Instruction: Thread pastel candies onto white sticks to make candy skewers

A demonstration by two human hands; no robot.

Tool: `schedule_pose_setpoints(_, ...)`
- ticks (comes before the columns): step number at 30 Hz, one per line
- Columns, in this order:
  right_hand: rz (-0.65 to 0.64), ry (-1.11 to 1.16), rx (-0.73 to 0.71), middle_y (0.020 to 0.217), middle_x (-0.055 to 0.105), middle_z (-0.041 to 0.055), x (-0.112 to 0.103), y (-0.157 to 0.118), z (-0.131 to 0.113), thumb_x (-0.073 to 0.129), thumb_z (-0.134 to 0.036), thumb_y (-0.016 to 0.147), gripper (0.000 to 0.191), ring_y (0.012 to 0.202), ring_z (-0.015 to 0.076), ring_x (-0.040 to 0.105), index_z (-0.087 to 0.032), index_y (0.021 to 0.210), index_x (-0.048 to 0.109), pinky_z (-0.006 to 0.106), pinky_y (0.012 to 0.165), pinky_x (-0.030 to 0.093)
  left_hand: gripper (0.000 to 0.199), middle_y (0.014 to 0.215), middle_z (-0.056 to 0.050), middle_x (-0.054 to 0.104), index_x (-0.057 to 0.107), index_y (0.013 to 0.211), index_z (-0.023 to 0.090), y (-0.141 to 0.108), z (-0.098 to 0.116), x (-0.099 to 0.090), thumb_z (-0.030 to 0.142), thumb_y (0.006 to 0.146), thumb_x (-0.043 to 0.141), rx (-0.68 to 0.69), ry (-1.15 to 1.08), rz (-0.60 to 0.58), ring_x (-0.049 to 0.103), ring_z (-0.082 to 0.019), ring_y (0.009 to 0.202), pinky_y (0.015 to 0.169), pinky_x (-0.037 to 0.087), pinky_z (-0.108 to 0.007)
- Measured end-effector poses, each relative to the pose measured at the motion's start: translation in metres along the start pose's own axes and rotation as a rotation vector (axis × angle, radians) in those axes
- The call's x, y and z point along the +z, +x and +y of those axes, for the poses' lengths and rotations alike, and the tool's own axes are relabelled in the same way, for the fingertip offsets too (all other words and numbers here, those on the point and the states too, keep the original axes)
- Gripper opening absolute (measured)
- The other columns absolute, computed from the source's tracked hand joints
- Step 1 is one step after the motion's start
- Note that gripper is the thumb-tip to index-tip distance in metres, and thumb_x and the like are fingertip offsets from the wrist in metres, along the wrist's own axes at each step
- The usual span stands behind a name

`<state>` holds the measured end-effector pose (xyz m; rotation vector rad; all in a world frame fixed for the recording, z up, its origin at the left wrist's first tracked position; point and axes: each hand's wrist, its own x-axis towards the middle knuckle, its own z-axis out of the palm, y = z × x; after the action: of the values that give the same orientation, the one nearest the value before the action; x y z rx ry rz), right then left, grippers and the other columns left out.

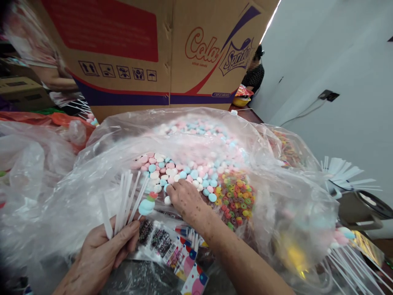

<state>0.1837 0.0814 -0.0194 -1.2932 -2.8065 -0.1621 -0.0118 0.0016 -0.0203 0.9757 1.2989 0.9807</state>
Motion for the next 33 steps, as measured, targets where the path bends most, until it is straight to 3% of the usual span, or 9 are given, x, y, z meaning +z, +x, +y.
schedule_pose_setpoints(2,0.023,0.058,0.073,0.087,0.064,0.0093,0.002,0.002,-0.002,0.053,-0.001,0.084,0.016,0.082,0.0216,0.056,-0.014,0.092,0.06,0.032,0.072,0.043,0.033,0.044,0.005,0.051,0.062,0.059,0.016,0.0,-0.002,-0.002,0.044,0.077,0.066,0.002,0.048,-0.005,0.035,-0.005,0.032,0.032,0.02,-0.017)
schedule_pose_setpoints(4,0.075,0.263,0.244,0.083,0.065,0.0063,0.0,0.002,0.0,0.053,-0.004,0.083,0.018,0.077,0.019,0.056,-0.016,0.094,0.062,0.03,0.068,0.043,0.032,0.045,0.005,0.051,0.063,0.061,0.016,0.001,-0.003,-0.003,0.043,0.079,0.063,0.013,0.111,-0.016,0.034,-0.006,0.033,0.032,0.02,-0.019)
schedule_pose_setpoints(8,0.282,1.089,0.596,0.068,0.061,-0.0033,-0.014,-0.008,0.009,0.06,-0.022,0.081,0.017,0.055,0.011,0.051,-0.02,0.097,0.064,0.023,0.052,0.038,0.036,0.045,0.005,0.049,0.056,0.053,0.02,0.003,-0.003,-0.003,0.041,0.082,0.059,0.096,0.254,-0.019,0.037,-0.01,0.038,0.037,0.024,-0.021)
schedule_pose_setpoints(10,0.378,1.487,0.67,0.066,0.063,-0.0037,-0.021,-0.013,0.011,0.067,-0.027,0.075,0.022,0.052,0.0103,0.053,-0.02,0.096,0.065,0.023,0.051,0.04,0.039,0.044,0.005,0.049,0.052,0.05,0.021,0.004,-0.003,-0.001,0.041,0.082,0.057,0.14,0.317,-0.046,0.042,-0.012,0.043,0.043,0.029,-0.022)
schedule_pose_setpoints(13,0.449,1.814,0.749,0.07,0.068,-0.0006,-0.026,-0.019,0.009,0.077,-0.027,0.065,0.027,0.055,0.0114,0.059,-0.018,0.089,0.069,0.024,0.053,0.046,0.039,0.046,0.005,0.05,0.051,0.051,0.021,0.005,-0.003,0.001,0.043,0.084,0.055,0.143,0.389,-0.087,0.046,-0.014,0.047,0.048,0.033,-0.024)
schedule_pose_setpoints(21,0.521,2.008,0.744,0.079,0.073,0.0018,-0.024,-0.023,0.0,0.084,-0.024,0.061,0.026,0.06,0.0112,0.063,-0.018,0.084,0.073,0.025,0.06,0.053,0.033,0.049,0.006,0.049,0.055,0.063,0.021,0.007,-0.006,0.004,0.044,0.086,0.051,0.113,0.418,-0.141,0.048,-0.016,0.049,0.05,0.035,-0.024)
schedule_pose_setpoints(26,0.53,2.037,0.728,0.078,0.073,0.0009,-0.022,-0.025,0.0,0.084,-0.024,0.061,0.025,0.059,0.0112,0.064,-0.017,0.084,0.075,0.025,0.06,0.054,0.035,0.049,0.006,0.048,0.052,0.058,0.021,0.007,-0.006,0.007,0.041,0.087,0.052,0.119,0.381,-0.151,0.044,-0.014,0.049,0.05,0.033,-0.024)
schedule_pose_setpoints(33,0.487,1.949,0.678,0.072,0.071,0.0002,-0.023,-0.027,-0.004,0.083,-0.029,0.066,0.02,0.058,0.0132,0.063,-0.019,0.083,0.077,0.027,0.059,0.054,0.027,0.045,0.006,0.047,0.061,0.063,0.021,0.002,-0.003,0.017,0.039,0.083,0.057,0.131,0.298,-0.044,0.042,-0.015,0.045,0.046,0.029,-0.024)
